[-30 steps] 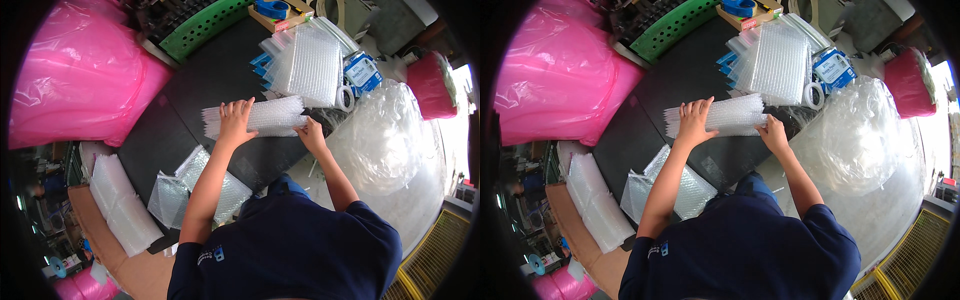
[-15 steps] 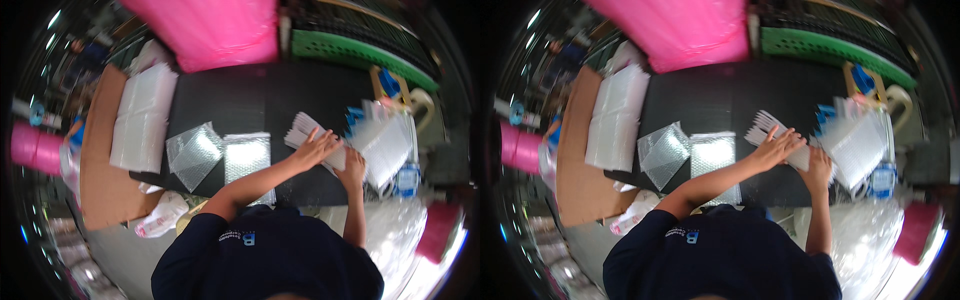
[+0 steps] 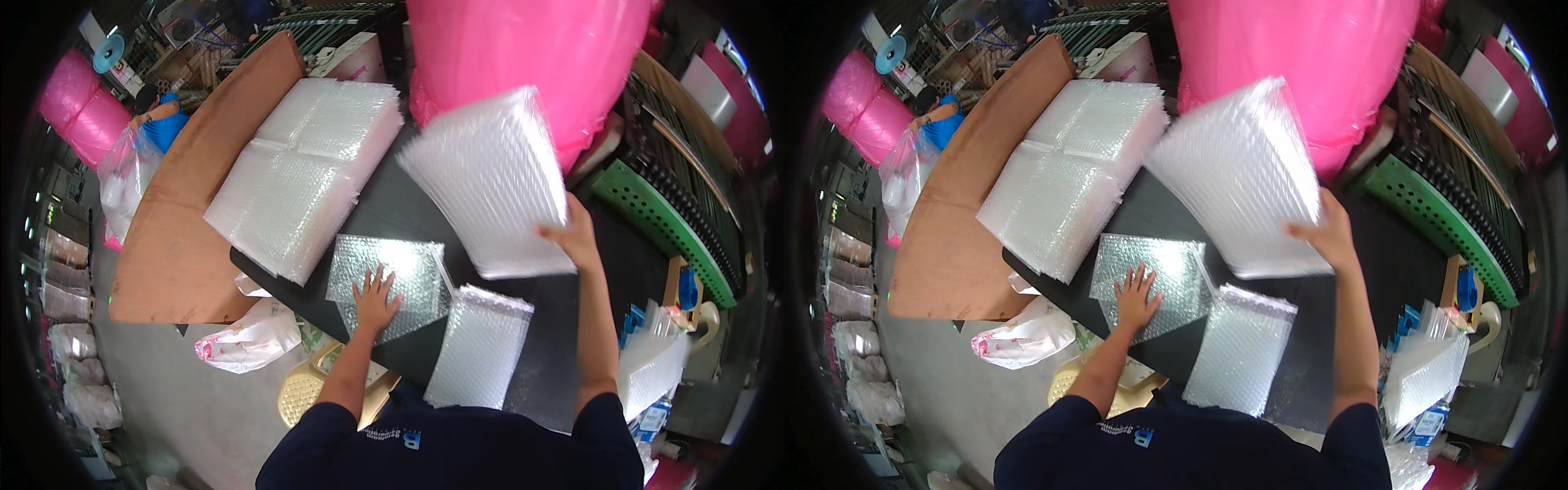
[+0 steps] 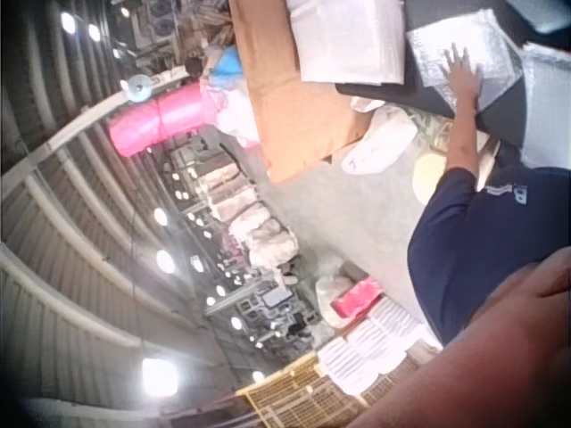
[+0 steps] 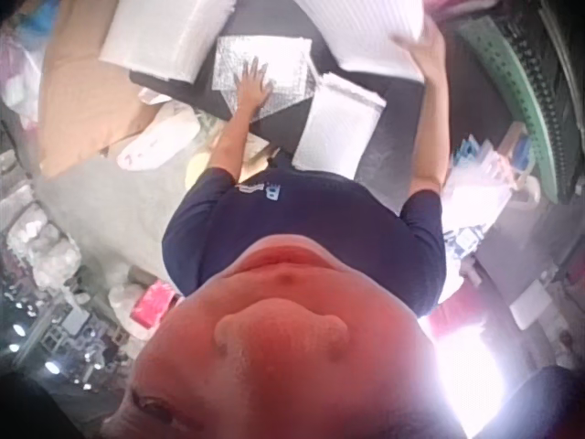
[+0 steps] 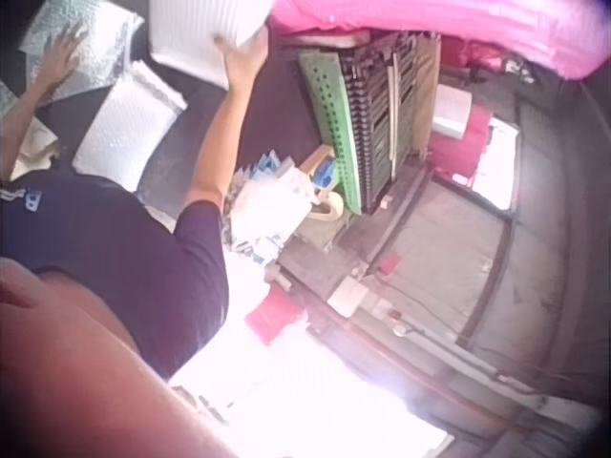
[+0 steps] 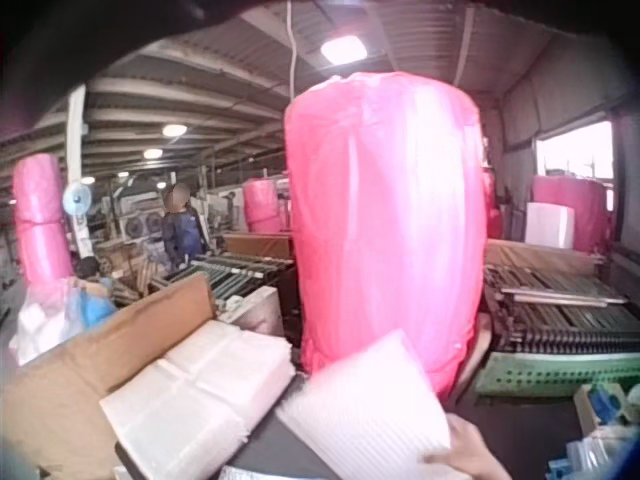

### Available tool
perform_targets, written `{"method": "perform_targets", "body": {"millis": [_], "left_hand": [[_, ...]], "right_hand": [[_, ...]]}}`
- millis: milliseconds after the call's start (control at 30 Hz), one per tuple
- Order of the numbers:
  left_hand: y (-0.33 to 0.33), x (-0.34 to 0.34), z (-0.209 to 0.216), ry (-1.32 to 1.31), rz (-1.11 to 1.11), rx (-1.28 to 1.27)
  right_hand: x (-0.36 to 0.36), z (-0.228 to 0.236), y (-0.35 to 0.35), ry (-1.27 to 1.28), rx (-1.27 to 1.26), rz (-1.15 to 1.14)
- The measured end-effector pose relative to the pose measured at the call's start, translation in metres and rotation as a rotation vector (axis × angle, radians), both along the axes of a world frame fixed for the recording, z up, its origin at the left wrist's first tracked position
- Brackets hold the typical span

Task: The person repeatedly picks up sheets of bubble wrap, applies clear tape to seal the edges, and stacks the finished pieces on a table. The person handles bubble wrap and tape throughout the clip, working at a table in a warehouse-like setting.

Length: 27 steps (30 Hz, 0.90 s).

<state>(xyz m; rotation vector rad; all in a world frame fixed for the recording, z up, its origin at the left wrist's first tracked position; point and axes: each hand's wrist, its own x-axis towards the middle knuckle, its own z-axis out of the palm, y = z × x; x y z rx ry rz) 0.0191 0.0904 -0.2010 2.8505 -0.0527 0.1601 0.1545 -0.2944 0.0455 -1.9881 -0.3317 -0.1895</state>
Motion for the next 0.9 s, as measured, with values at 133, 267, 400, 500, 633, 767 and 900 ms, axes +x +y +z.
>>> {"method": "perform_targets", "body": {"millis": [133,267,400,500,633,767,900], "left_hand": [[-0.001,0.001,0.009,0.017,0.024,-0.094],[-0.001,0.007,0.007,0.038,0.023,-0.173],[0.010,0.006,0.005,0.064,0.061,-0.180],[0.018,0.005,0.003,0.066,0.082,-0.200],[0.016,0.010,0.002,0.043,0.054,-0.231],[0.012,0.012,0.006,0.098,0.024,-0.175],[0.002,0.006,-0.004,0.046,0.010,-0.038]], "right_hand": [[0.110,-0.083,0.116,0.638,0.745,0.187],[0.172,-0.203,0.197,0.903,1.037,0.026],[0.193,-0.247,0.237,1.054,1.051,0.042],[0.208,-0.250,0.265,1.083,1.005,-0.060],[0.224,-0.252,0.253,1.115,0.994,-0.073],[0.191,-0.211,0.244,0.590,0.003,-0.721],[0.108,-0.183,0.159,0.466,-0.006,-0.679]]}}
